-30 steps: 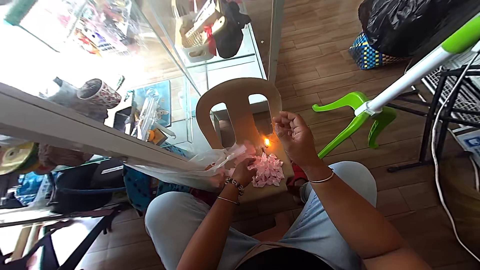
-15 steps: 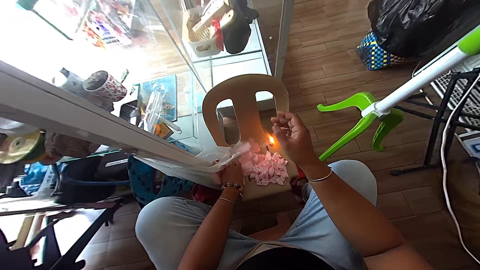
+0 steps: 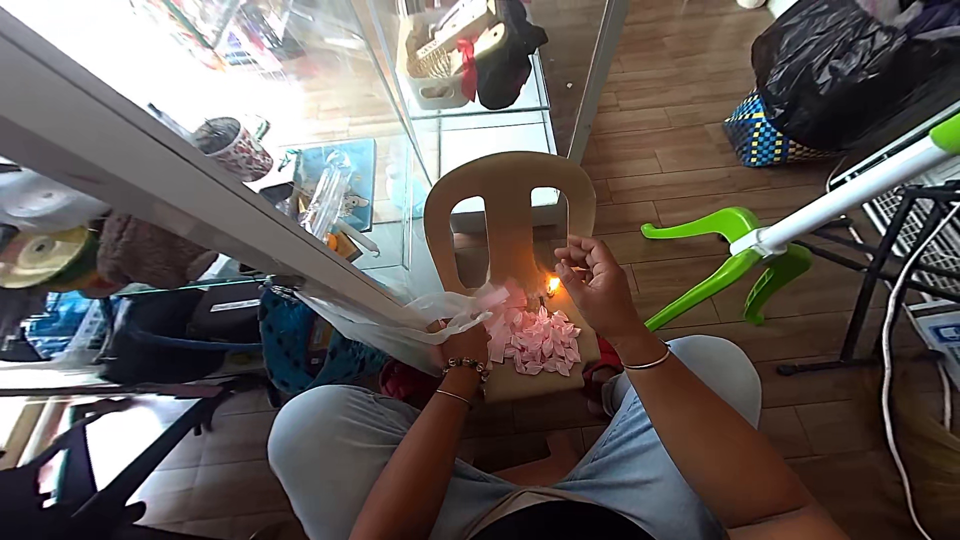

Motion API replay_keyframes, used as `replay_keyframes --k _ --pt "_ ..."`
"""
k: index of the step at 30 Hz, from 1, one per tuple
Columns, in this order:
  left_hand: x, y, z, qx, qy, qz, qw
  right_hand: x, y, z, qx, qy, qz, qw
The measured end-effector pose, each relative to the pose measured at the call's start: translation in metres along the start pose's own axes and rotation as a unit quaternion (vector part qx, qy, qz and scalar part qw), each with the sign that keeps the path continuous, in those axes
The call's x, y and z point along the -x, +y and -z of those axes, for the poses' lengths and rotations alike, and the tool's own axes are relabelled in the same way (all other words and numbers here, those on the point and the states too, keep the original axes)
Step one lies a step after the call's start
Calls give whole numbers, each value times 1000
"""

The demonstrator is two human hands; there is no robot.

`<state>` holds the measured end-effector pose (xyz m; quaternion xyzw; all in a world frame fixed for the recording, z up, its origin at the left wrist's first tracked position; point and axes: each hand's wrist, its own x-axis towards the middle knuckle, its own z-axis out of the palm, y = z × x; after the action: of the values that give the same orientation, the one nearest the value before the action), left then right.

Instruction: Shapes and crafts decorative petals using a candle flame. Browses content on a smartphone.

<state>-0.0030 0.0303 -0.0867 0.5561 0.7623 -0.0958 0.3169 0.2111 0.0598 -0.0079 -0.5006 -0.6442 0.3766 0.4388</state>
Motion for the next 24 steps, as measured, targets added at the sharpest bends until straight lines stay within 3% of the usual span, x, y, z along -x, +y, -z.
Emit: replay_keyframes --k 2,6,9,12,14,18,24 --pt "7 3 11 61 -28 -37 997 -1 0 0 23 -41 -45 998" --pt "22 10 23 207 -63 -151 964 -5 5 -2 42 -211 -177 960" --pt "39 15 38 182 -99 -201 958 -3 11 -8 26 -289 -230 929" --pt "50 14 44 152 -105 -218 958 2 13 -15 -8 -296 -243 924" --pt "57 14 46 138 -60 -209 966 4 11 -18 -16 -287 -263 921" --pt "71 19 44 26 109 -212 971 6 9 -27 -94 -180 -342 917" --pt "64 10 6 -27 335 -330 882 14 -1 -37 -212 -138 -408 877"
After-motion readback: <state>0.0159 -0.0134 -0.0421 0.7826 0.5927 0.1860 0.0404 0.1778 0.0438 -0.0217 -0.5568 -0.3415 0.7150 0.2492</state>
